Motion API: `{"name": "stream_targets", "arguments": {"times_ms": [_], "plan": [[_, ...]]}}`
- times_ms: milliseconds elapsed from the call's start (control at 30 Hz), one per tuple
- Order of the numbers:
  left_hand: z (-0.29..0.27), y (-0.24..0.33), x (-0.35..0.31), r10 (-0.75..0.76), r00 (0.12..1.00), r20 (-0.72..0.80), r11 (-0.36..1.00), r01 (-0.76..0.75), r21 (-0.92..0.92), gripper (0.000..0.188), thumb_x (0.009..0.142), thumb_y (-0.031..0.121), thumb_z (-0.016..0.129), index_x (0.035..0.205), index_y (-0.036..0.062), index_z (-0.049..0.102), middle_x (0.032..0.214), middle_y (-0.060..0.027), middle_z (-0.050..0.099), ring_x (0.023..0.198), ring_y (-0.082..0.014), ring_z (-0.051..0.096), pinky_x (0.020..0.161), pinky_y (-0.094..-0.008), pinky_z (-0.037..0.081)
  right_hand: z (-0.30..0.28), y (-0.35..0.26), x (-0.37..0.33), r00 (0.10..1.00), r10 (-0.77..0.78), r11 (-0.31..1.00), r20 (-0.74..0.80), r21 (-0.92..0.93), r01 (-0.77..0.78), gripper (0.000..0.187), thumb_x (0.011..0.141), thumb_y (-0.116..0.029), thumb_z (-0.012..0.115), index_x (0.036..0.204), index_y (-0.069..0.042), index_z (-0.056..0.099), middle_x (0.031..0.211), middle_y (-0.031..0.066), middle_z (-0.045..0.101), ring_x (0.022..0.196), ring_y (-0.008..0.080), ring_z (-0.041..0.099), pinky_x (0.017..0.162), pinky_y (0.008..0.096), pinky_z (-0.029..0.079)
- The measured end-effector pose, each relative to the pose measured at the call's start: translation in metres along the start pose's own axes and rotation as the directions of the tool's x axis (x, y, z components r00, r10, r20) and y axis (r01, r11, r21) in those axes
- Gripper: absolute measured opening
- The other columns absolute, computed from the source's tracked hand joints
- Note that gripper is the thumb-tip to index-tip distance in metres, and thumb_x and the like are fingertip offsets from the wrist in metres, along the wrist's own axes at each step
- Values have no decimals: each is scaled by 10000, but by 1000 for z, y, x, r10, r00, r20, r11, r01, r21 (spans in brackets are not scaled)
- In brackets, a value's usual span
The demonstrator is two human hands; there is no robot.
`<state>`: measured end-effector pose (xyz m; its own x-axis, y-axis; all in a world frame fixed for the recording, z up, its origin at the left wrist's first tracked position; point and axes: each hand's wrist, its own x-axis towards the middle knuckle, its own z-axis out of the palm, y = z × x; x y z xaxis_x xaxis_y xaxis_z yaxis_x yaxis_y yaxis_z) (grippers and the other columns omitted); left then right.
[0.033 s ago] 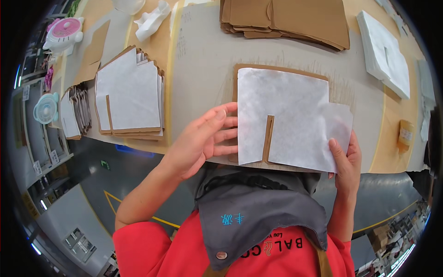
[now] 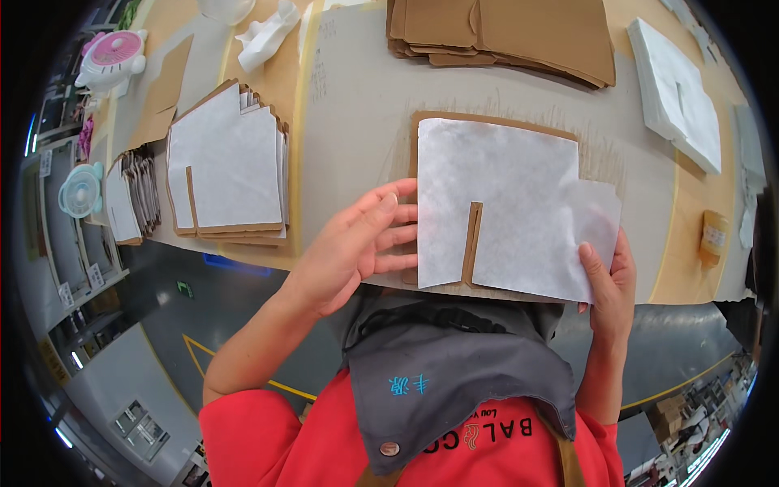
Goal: The person applies glue from a bottle onto brown cardboard pieces and then places white paper cutouts on top, pressing them down to adhere. The process is repeated for multiple units on a workbench.
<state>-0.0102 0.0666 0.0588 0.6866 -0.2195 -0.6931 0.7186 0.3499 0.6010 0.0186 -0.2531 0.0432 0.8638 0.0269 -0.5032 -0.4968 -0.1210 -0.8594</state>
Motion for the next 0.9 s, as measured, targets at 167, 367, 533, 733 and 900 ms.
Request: {"name": "stream_targets", "arguments": {"times_ms": [167, 367, 533, 733, 900], "plan": [[3, -5, -6, 124, 988, -92, 984, -111, 141, 542, 1088, 269, 440, 1550, 28, 290, 1393, -173, 530, 1296, -273, 541, 1071, -409, 475, 0, 1, 0, 1000, -2, 1000, -18, -29, 2, 421, 977, -169, 656, 1336, 11, 532, 906, 29, 655, 571, 38, 568, 372, 198, 375], [1, -19, 7, 678, 666, 311, -44, -386, 922, 478, 918, -5, 577, 1390, 56, 538, 1313, -118, 570, 1255, -306, 512, 1045, -434, 406, 1, 2, 1, 1000, 6, 997, -30, -73, -9, 426, 969, -158, 648, 1345, 4, 529, 924, 28, 655, 582, 39, 569, 373, 200, 372], [0, -18, 46, 686, 573, 449, -363, -266, 893, 560, 759, -73, 597, 1296, 86, 612, 1286, -36, 574, 1189, -251, 523, 967, -378, 366, 4, 0, 0, 999, 5, 997, -39, -73, -8, 441, 966, -144, 645, 1361, 1, 515, 936, 31, 654, 589, 39, 570, 373, 203, 378], [-8, -12, 65, 683, 544, 487, -461, -195, 866, 574, 742, -56, 607, 1285, 126, 636, 1300, -5, 576, 1208, -220, 507, 945, -366, 349, 2, 8, 2, 999, -23, 998, -27, -63, 21, 519, 973, -179, 655, 1421, 4, 469, 935, 46, 667, 541, 39, 564, 343, 196, 364], [-10, -9, 72, 678, 521, 518, -495, -196, 846, 566, 768, -40, 591, 1285, 178, 662, 1328, 0, 572, 1224, -217, 505, 957, -363, 346, 2, 7, 1, 999, -16, 998, -36, -68, 14, 481, 976, -167, 648, 1399, -3, 486, 939, 38, 661, 569, 39, 570, 361, 194, 374]]}}
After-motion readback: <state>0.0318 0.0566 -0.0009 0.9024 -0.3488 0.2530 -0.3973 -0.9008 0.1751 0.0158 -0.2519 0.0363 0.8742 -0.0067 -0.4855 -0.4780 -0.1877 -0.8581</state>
